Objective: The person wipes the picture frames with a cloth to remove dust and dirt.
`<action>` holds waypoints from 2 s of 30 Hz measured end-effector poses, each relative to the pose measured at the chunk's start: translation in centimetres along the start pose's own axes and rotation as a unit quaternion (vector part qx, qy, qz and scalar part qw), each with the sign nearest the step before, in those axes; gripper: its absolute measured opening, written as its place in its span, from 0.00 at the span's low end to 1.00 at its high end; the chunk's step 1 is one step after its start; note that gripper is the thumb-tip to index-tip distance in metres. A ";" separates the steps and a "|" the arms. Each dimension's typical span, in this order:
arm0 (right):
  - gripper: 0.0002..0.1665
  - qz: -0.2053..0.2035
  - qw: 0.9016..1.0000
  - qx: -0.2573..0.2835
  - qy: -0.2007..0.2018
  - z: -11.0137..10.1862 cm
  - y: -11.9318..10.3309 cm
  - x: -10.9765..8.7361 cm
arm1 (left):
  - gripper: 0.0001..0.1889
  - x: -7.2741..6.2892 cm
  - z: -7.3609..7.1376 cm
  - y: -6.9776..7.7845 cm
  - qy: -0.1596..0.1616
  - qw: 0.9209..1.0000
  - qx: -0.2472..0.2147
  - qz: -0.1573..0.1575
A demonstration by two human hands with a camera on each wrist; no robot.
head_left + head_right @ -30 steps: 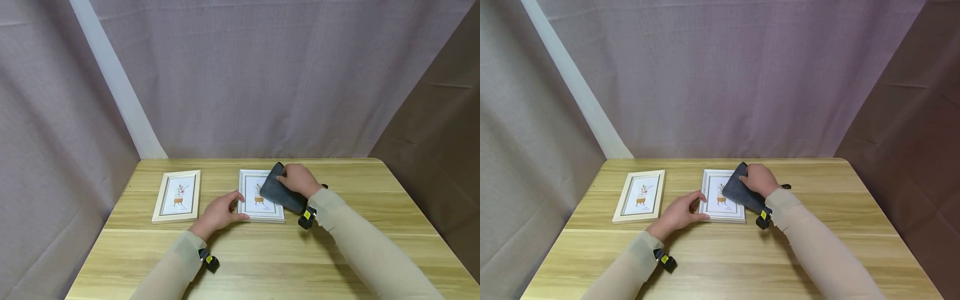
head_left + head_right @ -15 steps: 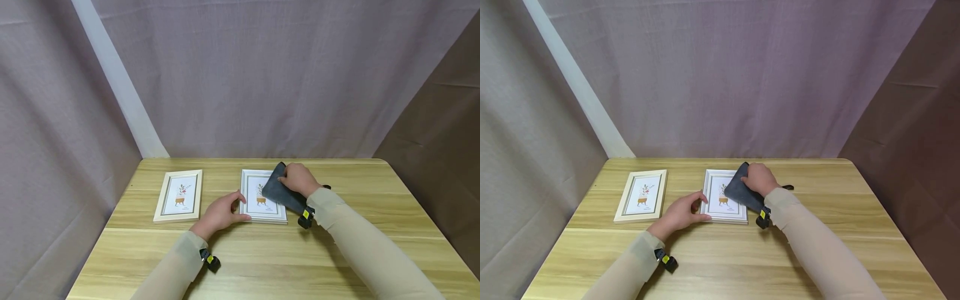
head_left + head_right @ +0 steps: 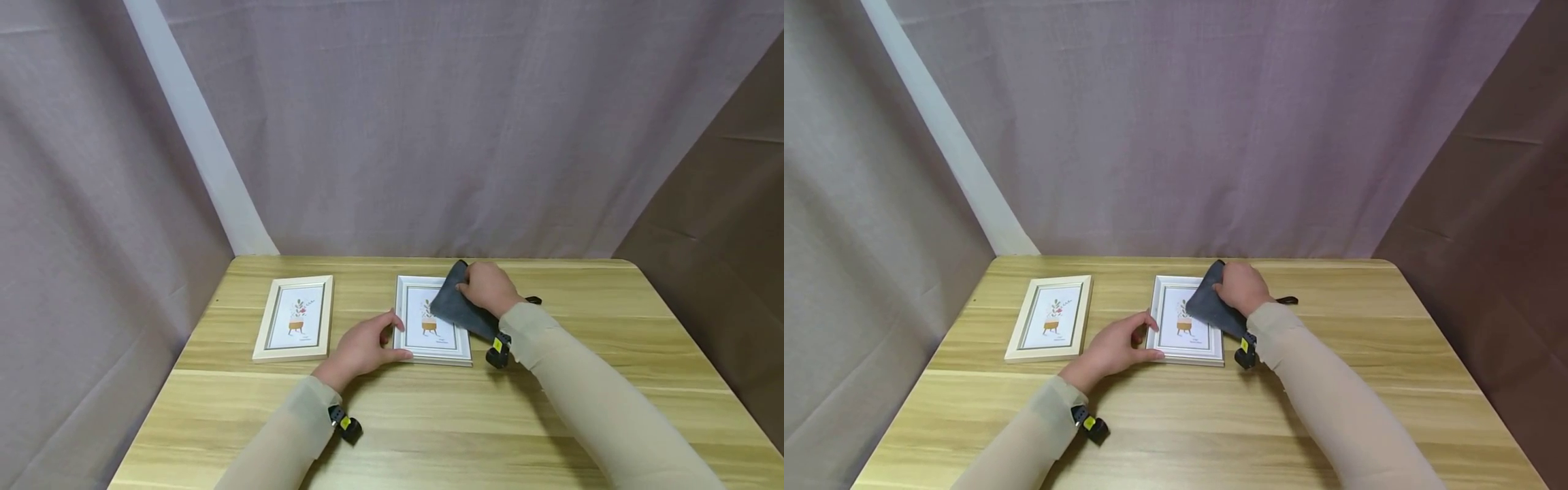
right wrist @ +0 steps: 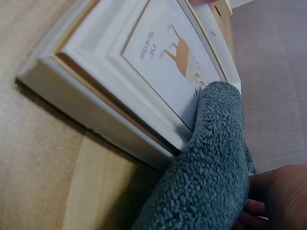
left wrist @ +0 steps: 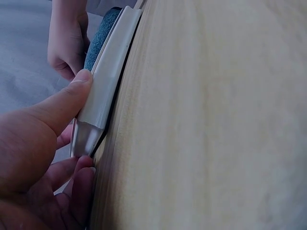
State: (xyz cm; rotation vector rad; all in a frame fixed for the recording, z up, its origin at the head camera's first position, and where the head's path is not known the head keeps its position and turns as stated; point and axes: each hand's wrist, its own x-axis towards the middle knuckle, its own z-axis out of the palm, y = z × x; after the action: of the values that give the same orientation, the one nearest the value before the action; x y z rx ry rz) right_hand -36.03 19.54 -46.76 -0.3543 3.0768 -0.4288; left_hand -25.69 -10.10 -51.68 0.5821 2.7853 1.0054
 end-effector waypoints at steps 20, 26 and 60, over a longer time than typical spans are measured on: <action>0.17 -0.020 1.000 0.004 0.004 0.1 -0.3 2.3 | 0.26 0.5 0.3 -0.1 0.001 1.000 0.003 0.012; 0.16 -0.028 1.000 0.003 0.003 0.3 -0.6 2.7 | 0.26 0.4 0.2 -0.1 0.000 1.000 0.000 0.012; 0.17 -0.071 0.997 -0.002 -0.012 2.7 -8.0 4.8 | 0.25 -0.5 0.0 -0.1 0.006 1.000 0.001 0.016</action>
State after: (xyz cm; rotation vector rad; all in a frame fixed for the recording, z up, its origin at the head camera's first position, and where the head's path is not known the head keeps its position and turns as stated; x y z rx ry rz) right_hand -38.87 10.26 -47.12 -0.5763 3.0408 -0.4178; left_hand -25.20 -10.34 -51.74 0.6256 2.7961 1.0173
